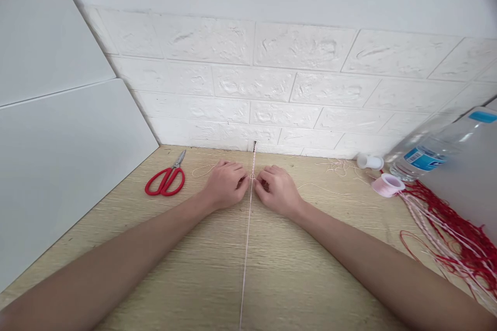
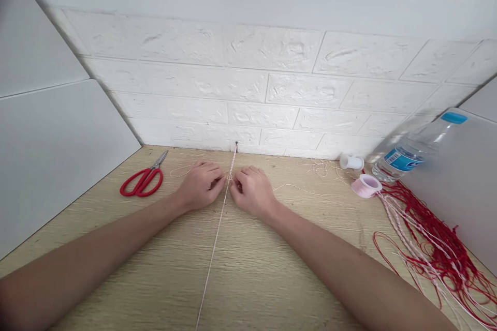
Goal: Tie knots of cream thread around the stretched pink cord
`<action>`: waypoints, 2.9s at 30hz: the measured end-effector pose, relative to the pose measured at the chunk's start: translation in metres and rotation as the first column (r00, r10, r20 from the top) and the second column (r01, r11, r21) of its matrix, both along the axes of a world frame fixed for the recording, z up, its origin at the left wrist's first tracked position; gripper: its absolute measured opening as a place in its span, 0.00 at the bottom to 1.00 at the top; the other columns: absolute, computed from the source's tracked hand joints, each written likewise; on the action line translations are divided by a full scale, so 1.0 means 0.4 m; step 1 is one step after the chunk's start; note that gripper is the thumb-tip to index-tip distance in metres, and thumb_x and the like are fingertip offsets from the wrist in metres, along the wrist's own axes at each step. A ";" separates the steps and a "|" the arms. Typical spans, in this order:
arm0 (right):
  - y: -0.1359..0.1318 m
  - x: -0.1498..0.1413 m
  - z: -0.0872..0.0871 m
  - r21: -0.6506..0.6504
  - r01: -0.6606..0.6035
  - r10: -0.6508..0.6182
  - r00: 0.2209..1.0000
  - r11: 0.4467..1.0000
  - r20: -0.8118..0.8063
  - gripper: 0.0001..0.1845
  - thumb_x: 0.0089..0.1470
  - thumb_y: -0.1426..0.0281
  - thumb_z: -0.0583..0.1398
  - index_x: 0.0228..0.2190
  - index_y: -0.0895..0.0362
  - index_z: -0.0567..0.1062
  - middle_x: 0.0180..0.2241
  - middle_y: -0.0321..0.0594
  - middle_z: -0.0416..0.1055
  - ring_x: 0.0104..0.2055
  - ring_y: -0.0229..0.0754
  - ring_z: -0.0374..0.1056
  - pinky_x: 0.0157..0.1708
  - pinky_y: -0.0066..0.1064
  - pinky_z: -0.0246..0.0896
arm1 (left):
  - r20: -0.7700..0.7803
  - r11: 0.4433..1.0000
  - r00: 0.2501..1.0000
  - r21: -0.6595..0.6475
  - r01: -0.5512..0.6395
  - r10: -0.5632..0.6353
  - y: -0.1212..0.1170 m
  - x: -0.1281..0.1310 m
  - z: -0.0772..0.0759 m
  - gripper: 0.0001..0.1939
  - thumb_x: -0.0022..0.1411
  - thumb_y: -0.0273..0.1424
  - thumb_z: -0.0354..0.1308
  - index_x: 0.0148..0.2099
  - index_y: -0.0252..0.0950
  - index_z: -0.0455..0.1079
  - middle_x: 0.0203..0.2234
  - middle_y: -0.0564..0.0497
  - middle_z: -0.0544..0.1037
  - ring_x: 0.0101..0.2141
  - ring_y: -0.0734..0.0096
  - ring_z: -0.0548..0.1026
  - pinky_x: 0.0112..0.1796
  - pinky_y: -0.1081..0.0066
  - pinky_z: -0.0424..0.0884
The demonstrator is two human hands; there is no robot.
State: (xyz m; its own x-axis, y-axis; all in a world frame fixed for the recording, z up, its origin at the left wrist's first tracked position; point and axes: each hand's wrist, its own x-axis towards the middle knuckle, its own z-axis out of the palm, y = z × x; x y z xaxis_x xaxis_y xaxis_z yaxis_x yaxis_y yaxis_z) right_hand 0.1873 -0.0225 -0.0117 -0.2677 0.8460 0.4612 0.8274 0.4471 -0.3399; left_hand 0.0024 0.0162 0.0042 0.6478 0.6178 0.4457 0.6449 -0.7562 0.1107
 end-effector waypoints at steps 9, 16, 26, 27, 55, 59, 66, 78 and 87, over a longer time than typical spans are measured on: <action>-0.001 0.002 0.003 -0.005 0.069 -0.069 0.998 0.998 -0.003 0.12 0.54 0.72 0.56 0.21 0.55 0.62 0.24 0.37 0.68 0.30 0.41 0.59 0.34 0.33 0.51 | 0.010 0.998 0.998 -0.009 -0.061 0.061 0.006 -0.001 -0.004 0.13 0.63 0.30 0.49 0.25 0.35 0.63 0.23 0.51 0.71 0.29 0.70 0.69 0.37 0.64 0.59; -0.003 0.001 0.004 -0.031 0.055 -0.057 0.996 0.998 -0.064 0.05 0.57 0.68 0.58 0.35 0.56 0.71 0.28 0.38 0.70 0.34 0.43 0.63 0.36 0.34 0.53 | 0.101 0.997 0.993 -0.057 -0.052 0.057 0.001 0.002 0.000 0.09 0.65 0.33 0.50 0.35 0.37 0.69 0.30 0.51 0.76 0.34 0.66 0.71 0.40 0.63 0.60; 0.000 0.001 0.000 0.004 0.033 -0.033 0.999 0.999 0.018 0.13 0.58 0.70 0.56 0.22 0.56 0.63 0.26 0.37 0.68 0.31 0.40 0.59 0.34 0.33 0.51 | 0.042 0.999 0.999 -0.038 -0.030 0.032 0.002 0.001 -0.003 0.12 0.66 0.32 0.49 0.30 0.36 0.66 0.27 0.51 0.73 0.32 0.68 0.70 0.39 0.64 0.60; 0.000 0.001 0.000 0.003 0.035 -0.035 0.999 0.999 0.022 0.13 0.58 0.70 0.56 0.22 0.55 0.62 0.25 0.37 0.67 0.31 0.40 0.59 0.34 0.33 0.51 | 0.034 0.999 0.999 -0.032 -0.029 0.030 0.003 0.001 -0.004 0.13 0.66 0.32 0.49 0.29 0.36 0.65 0.26 0.51 0.73 0.31 0.68 0.69 0.39 0.64 0.60; 0.001 -0.001 0.002 0.003 0.075 -0.075 0.996 0.997 0.042 0.12 0.53 0.73 0.57 0.20 0.55 0.61 0.24 0.37 0.67 0.29 0.40 0.59 0.32 0.33 0.50 | 0.004 0.997 0.998 0.044 -0.068 0.068 0.008 0.003 -0.012 0.12 0.63 0.30 0.49 0.27 0.36 0.63 0.24 0.51 0.74 0.28 0.69 0.69 0.38 0.63 0.60; 0.001 0.000 0.003 0.002 0.078 -0.078 0.996 0.997 0.045 0.13 0.53 0.73 0.57 0.20 0.55 0.61 0.24 0.37 0.67 0.29 0.41 0.59 0.32 0.33 0.50 | 0.001 0.996 0.997 0.048 -0.071 0.071 0.009 0.003 -0.013 0.12 0.63 0.30 0.49 0.26 0.36 0.63 0.23 0.51 0.73 0.28 0.69 0.69 0.37 0.64 0.60; 0.001 0.000 0.002 -0.008 0.072 -0.072 0.997 0.997 0.031 0.12 0.53 0.73 0.56 0.20 0.55 0.61 0.24 0.38 0.67 0.29 0.41 0.59 0.32 0.33 0.50 | 0.002 0.997 0.997 0.035 -0.074 0.074 0.011 0.003 -0.012 0.11 0.62 0.29 0.50 0.26 0.36 0.61 0.23 0.52 0.73 0.28 0.69 0.69 0.37 0.64 0.59; 0.002 0.001 0.000 -0.021 0.067 -0.066 0.997 0.998 0.034 0.13 0.53 0.72 0.56 0.20 0.55 0.60 0.23 0.37 0.66 0.29 0.40 0.59 0.31 0.32 0.50 | 0.014 0.997 0.997 0.020 -0.077 0.076 0.012 0.001 -0.013 0.14 0.64 0.30 0.49 0.25 0.36 0.61 0.22 0.52 0.72 0.27 0.71 0.68 0.37 0.65 0.59; 0.004 0.001 -0.004 -0.013 0.074 -0.073 0.996 0.997 0.043 0.14 0.54 0.72 0.55 0.19 0.55 0.59 0.22 0.37 0.65 0.28 0.40 0.58 0.30 0.31 0.48 | 0.014 0.994 0.996 0.060 -0.090 0.089 0.016 0.001 -0.023 0.15 0.64 0.30 0.48 0.24 0.36 0.59 0.21 0.53 0.71 0.27 0.71 0.67 0.36 0.65 0.58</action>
State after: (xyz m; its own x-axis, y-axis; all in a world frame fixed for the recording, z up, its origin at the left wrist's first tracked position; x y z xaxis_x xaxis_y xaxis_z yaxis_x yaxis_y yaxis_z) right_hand 0.1878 -0.0208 -0.0132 -0.2237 0.8705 0.4383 0.8717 0.3799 -0.3096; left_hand 0.0026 0.0227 -0.0048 0.5858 0.6447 0.4911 0.7091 -0.7011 0.0746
